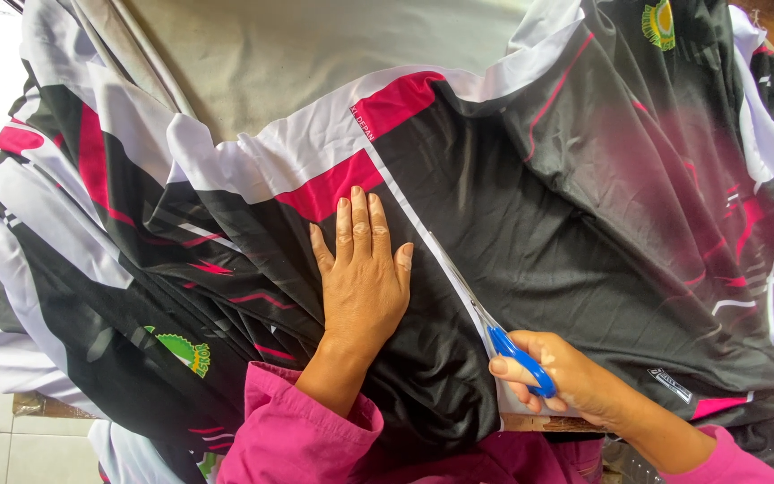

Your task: Cutting out patterns and strips from printed fabric using scissors on a low work table.

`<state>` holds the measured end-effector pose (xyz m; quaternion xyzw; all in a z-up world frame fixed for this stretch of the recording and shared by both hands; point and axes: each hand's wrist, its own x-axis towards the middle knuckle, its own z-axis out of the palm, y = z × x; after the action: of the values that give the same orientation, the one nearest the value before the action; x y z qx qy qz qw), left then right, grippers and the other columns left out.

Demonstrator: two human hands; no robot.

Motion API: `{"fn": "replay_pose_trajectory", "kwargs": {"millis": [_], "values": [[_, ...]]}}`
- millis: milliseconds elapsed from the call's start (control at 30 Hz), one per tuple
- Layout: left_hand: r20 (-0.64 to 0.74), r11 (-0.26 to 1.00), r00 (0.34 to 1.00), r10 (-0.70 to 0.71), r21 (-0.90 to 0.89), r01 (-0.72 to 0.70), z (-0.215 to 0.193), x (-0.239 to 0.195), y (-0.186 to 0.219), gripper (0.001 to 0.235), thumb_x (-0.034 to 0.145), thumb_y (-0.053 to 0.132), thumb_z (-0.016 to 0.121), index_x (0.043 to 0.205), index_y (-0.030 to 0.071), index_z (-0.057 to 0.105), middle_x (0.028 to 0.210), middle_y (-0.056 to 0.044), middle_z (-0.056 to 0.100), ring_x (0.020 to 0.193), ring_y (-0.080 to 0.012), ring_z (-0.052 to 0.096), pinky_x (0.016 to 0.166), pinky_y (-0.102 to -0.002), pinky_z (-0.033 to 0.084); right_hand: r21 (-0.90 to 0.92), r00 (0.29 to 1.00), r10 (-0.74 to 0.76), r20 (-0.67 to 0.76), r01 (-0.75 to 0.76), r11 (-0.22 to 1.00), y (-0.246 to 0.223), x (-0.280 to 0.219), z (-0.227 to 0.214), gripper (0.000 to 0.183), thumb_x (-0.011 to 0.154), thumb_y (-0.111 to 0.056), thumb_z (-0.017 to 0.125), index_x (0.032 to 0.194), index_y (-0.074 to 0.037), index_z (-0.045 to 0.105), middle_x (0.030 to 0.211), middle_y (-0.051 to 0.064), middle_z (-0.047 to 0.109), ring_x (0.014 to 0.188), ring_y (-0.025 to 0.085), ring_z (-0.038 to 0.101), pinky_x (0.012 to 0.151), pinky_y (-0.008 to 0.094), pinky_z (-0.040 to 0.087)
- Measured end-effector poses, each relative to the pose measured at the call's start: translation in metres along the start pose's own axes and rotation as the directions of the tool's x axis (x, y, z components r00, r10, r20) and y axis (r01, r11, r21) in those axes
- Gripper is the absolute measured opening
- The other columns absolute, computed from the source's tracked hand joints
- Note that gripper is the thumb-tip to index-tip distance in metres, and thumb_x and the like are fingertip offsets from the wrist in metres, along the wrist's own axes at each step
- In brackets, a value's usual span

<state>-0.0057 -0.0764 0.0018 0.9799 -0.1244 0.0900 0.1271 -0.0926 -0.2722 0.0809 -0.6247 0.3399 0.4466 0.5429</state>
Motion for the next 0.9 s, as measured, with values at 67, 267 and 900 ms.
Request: {"fn": "replay_pose_trajectory", "kwargs": {"millis": [67,267,900], "values": [[0.007,1.000,1.000,0.000,-0.006,0.000,0.000,0.000,0.000,0.062,0.093,0.042,0.041,0.140,0.003,0.035,0.148,-0.014,0.031,0.137,-0.0267,0.029,0.107,-0.055,0.023,-0.023,1.000,-0.011,-0.012,0.011,1.000,-0.007,0.000,0.003,0.026,0.086,-0.014,0.063,0.070,-0.001,0.046,0.047,0.016,0.052,0.031,0.011,0.029,0.031,0.021,0.020],[0.021,1.000,1.000,-0.007,-0.015,0.007,0.000,0.000,0.000,0.062,0.092,0.042,0.041,0.141,0.004,0.034,0.148,-0.014,0.030,0.138,-0.0262,0.027,0.107,-0.054,0.022,-0.047,0.996,-0.082,-0.020,0.081,0.996,-0.009,0.006,0.005,0.030,0.086,-0.016,0.065,0.066,-0.003,0.047,0.044,0.014,0.051,0.032,0.012,0.034,0.030,0.021,0.017],[0.013,1.000,1.000,-0.011,-0.019,0.011,0.000,0.000,0.000,0.062,0.093,0.042,0.041,0.140,0.004,0.034,0.148,-0.013,0.030,0.138,-0.0256,0.027,0.107,-0.054,0.023,-0.064,0.994,-0.111,-0.006,0.111,0.992,-0.029,0.017,0.012,0.034,0.085,-0.022,0.065,0.065,-0.006,0.042,0.045,0.013,0.050,0.031,0.010,0.034,0.028,0.019,0.019]]}}
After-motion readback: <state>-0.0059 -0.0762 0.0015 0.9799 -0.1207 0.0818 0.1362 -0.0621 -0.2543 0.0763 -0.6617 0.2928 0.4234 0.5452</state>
